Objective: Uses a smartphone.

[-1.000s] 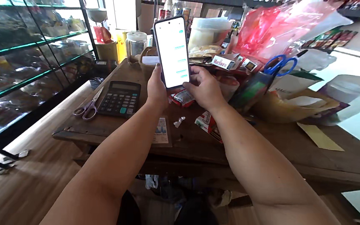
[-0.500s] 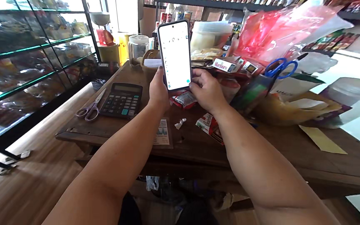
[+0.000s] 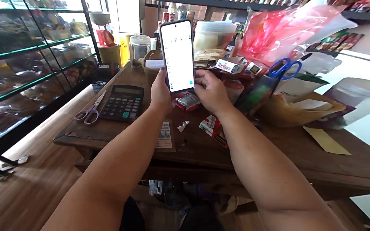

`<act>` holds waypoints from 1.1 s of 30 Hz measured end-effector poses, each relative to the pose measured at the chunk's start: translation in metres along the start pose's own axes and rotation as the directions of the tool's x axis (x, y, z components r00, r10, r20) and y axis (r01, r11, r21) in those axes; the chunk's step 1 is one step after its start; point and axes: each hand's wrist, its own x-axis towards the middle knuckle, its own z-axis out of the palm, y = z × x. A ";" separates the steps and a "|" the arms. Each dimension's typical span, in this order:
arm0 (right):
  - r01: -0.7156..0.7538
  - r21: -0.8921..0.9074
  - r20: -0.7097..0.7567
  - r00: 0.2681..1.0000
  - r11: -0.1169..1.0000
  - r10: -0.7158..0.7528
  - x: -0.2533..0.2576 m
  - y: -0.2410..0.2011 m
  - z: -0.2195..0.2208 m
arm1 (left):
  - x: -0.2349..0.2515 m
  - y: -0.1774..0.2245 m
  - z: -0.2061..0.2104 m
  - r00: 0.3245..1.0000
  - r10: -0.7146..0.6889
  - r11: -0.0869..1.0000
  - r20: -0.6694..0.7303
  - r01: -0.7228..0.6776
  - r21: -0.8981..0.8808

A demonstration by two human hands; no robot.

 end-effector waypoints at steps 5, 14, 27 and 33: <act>-0.007 0.001 0.005 1.000 1.000 0.007 0.000 -0.001 0.000 | 0.000 0.000 0.001 1.000 0.004 1.000 -0.013 -0.005 -0.014; -0.008 0.011 0.008 1.000 1.000 0.008 0.000 -0.001 0.002 | 0.001 -0.002 -0.001 1.000 0.023 1.000 -0.003 -0.023 -0.007; -0.016 0.007 0.008 1.000 1.000 0.016 0.000 -0.001 0.002 | 0.002 -0.002 -0.001 1.000 0.030 1.000 0.006 -0.030 -0.001; -0.032 0.004 0.009 0.999 0.999 0.032 0.000 -0.002 0.002 | 0.001 -0.002 0.000 1.000 0.022 1.000 -0.005 -0.022 -0.004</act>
